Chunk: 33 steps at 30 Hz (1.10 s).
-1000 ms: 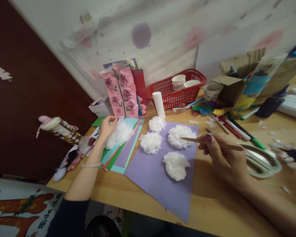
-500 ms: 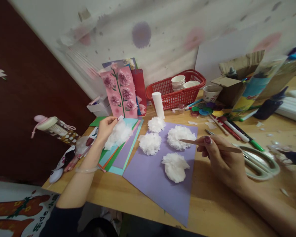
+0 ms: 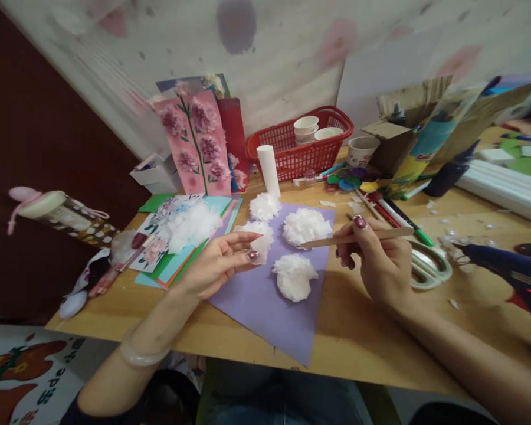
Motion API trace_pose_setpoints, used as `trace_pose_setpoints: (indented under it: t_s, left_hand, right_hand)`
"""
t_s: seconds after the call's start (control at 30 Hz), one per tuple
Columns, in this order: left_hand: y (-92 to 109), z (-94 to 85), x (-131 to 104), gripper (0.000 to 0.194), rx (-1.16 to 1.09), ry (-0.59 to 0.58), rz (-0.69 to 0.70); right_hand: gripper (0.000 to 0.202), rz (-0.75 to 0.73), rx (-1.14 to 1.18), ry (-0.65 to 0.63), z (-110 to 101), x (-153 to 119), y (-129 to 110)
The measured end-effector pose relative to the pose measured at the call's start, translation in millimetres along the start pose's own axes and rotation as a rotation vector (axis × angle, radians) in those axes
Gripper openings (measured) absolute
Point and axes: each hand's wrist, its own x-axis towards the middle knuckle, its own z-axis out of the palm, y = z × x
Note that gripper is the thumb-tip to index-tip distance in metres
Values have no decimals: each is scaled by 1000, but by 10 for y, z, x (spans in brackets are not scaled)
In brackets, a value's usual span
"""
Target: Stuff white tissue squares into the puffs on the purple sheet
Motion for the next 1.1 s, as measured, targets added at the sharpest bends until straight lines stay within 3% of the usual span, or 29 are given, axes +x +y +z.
trace_pose_setpoints:
  t_s: [0.13,0.27,0.33,0.47,0.63,0.83,1.0,1.1]
  left_hand:
    - [-47,-185,-20,41,146,122,42]
    - [-98,-606,-89,43,586,204,-41]
    - [-113,-763,-150,43,807,264,-9]
    - [-81,-848,-249,40,1031,337,109]
    - [43,-715,-368,41,789,442,145]
    - [11,-309,-521,49,357,309,183]
    - [-130,122,-389,56,205,154,157]
    - [-185,285,-278,60,169,93,165]
  right_hand:
    - [41,38,-27,-1,-11,-6,26]
    - [42,43,-44,-30,1,-12,26]
    - [41,37,-48,-44,9,-17,28]
    - [42,38,-83,-44,12,-18,42]
    - [41,41,-74,-33,-3,-6,50]
    - [39,76,-24,-54,4,-38,44]
    - [41,93,45,-192,26,-63,-6]
    - [41,88,72,-214,42,-63,-27]
